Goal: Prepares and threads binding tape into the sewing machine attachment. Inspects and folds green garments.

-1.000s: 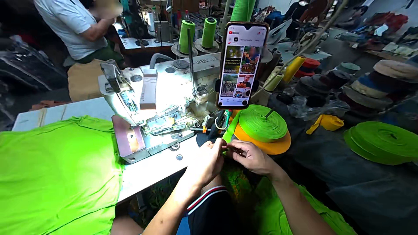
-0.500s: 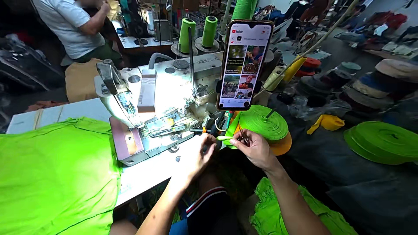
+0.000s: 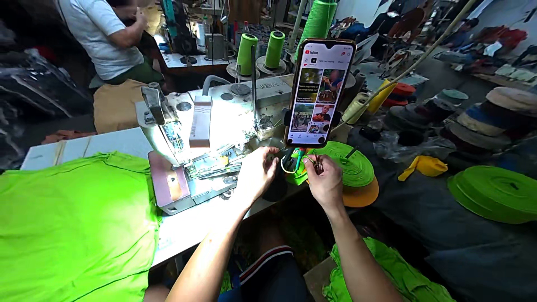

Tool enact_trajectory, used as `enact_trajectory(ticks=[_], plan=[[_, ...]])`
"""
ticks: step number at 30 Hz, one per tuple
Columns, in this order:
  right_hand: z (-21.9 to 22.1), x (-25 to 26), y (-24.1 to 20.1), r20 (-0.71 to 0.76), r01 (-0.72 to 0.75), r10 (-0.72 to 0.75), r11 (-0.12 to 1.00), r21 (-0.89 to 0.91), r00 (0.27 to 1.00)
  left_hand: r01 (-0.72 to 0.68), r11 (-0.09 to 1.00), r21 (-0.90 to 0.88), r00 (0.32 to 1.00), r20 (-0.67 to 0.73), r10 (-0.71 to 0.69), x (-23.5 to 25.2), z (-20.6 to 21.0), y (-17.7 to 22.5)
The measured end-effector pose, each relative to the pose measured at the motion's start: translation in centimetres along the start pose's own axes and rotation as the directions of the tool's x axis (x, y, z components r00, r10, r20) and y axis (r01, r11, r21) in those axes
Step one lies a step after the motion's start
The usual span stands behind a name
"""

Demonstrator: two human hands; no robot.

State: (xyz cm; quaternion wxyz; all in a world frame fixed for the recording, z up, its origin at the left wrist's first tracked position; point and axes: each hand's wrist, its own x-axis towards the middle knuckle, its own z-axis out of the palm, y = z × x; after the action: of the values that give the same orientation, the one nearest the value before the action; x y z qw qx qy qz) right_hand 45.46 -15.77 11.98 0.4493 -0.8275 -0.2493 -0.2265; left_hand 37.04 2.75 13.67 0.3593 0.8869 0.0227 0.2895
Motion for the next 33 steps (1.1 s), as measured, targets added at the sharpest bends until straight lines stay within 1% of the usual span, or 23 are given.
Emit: enact_trajectory(ticks=[5,10,18,23,28,30,33], plan=[[0.8,0.3,-0.1,0.041,-0.035,0.034,0.999,0.015,0.999,0.003,1.0,0.009,0.997,0.083,-0.004,1.1,0.3,0.3],[1.2,0.8,-0.1,0.138,-0.05,0.046,0.998,0.025,0.989,-0.006,1.0,0.011,0.992,0.124,0.005,1.7,0.4,-0.2],[1.2,0.7,0.3,0.155,-0.1,0.076,0.983,0.152,0.985,-0.013,1.0,-0.013,0.987,0.162,0.015,2.4,0.2,-0.8],[1.4,0.8,0.2,0.172,-0.077,0.052,0.987,0.144,0.984,-0.083,0.994,-0.066,0.983,0.156,0.092,2.7,0.5,-1.1],[1.9,1.0,0.5,0.153,-0.031,0.012,0.991,0.127,0.988,-0.072,0.995,-0.065,0.985,0.15,0.082,2.7,0.7,-1.3],[1.8,1.0,0.5,0.15,-0.037,0.018,0.991,0.129,0.988,-0.073,0.997,-0.015,0.991,0.108,0.074,2.4,0.8,-1.4],[1.3,1.1,0.5,0.207,-0.077,0.048,0.988,0.132,0.977,-0.066,0.988,0.139,0.998,0.025,0.063,1.5,0.9,-1.2]])
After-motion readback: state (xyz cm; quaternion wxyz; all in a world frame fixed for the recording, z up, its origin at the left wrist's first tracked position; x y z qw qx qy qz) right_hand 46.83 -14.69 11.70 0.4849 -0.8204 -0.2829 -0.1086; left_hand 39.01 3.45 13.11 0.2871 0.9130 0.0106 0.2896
